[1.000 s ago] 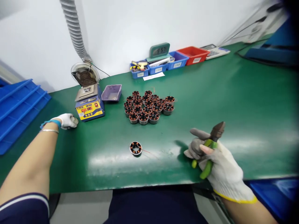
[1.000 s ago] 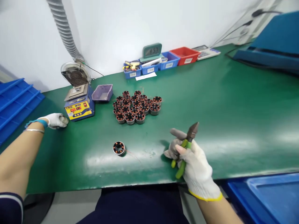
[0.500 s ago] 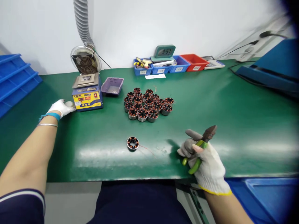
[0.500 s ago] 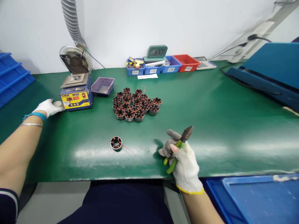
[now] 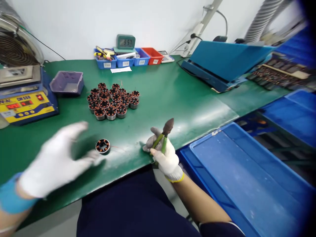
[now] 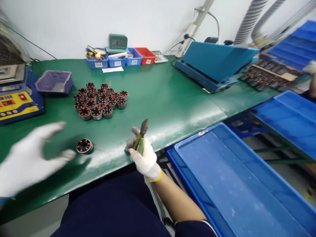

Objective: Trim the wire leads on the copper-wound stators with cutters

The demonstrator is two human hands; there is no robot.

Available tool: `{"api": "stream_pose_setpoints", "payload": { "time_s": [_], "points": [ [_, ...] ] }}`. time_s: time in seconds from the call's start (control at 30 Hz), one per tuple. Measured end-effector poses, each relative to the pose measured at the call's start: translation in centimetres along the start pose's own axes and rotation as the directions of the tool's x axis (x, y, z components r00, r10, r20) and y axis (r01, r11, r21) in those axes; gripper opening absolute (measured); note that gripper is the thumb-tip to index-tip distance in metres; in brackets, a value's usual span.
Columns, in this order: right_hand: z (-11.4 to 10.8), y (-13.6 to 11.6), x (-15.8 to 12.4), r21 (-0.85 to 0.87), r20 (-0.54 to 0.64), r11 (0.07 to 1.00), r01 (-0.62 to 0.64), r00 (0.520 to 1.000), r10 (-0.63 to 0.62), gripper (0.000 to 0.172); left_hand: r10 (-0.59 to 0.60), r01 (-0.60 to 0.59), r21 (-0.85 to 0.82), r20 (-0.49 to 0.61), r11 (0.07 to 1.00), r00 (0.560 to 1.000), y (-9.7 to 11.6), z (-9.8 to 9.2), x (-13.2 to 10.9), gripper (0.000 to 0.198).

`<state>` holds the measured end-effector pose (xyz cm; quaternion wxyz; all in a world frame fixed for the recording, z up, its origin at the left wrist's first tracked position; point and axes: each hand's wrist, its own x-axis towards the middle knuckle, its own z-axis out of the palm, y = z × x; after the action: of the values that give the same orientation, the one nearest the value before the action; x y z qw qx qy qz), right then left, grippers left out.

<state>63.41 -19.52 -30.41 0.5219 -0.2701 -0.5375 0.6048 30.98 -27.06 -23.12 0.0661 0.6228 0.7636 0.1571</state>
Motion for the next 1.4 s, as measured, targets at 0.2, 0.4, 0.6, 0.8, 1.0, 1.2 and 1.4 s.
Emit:
{"api": "stream_pose_setpoints", "payload": {
  "time_s": [0.2, 0.4, 0.6, 0.8, 1.0, 1.2, 1.4],
  "points": [
    [1.3, -1.8, -1.4, 0.150, 0.493, 0.867, -0.475, 0.796, 0.350, 0.075, 0.263, -0.278, 0.090, 0.147, 0.956, 0.953, 7.1, 6.4, 1.9, 0.026],
    [1.9, -2.0, -1.6, 0.043, 0.590, 0.666, -0.745, 0.557, 0.585, 0.090, 0.316, -0.316, 0.024, -0.148, 0.949, 0.937, 6.5, 7.0, 2.1, 0.035],
    [3.0, -2.9, -0.7, -0.188, 0.524, 0.623, -0.759, 0.459, 0.717, 0.079, 0.407, -0.421, -0.131, -0.120, 0.897, 0.905, 5.3, 7.0, 2.0, 0.029],
    [4.4, -3.4, 0.7, -0.178, 0.456, 0.621, -0.763, 0.496, 0.739, 0.067, 0.409, -0.422, -0.078, -0.143, 0.903, 0.901, 5.9, 7.2, 2.3, 0.030],
    [4.6, -3.7, 1.2, -0.219, 0.406, 0.632, -0.743, 0.520, 0.752, 0.062, 0.450, -0.462, -0.030, -0.176, 0.887, 0.876, 5.8, 7.3, 2.2, 0.031],
    [4.3, -3.8, 1.0, -0.213, 0.419, 0.612, -0.762, 0.494, 0.762, 0.069, 0.484, -0.494, -0.003, -0.186, 0.870, 0.855, 5.9, 7.4, 2.2, 0.032],
    [4.9, -3.8, 1.8, -0.342, 0.364, 0.569, -0.748, 0.452, 0.814, 0.035, 0.495, -0.498, 0.038, -0.200, 0.866, 0.845, 5.9, 7.4, 2.2, 0.029]
  ]
}}
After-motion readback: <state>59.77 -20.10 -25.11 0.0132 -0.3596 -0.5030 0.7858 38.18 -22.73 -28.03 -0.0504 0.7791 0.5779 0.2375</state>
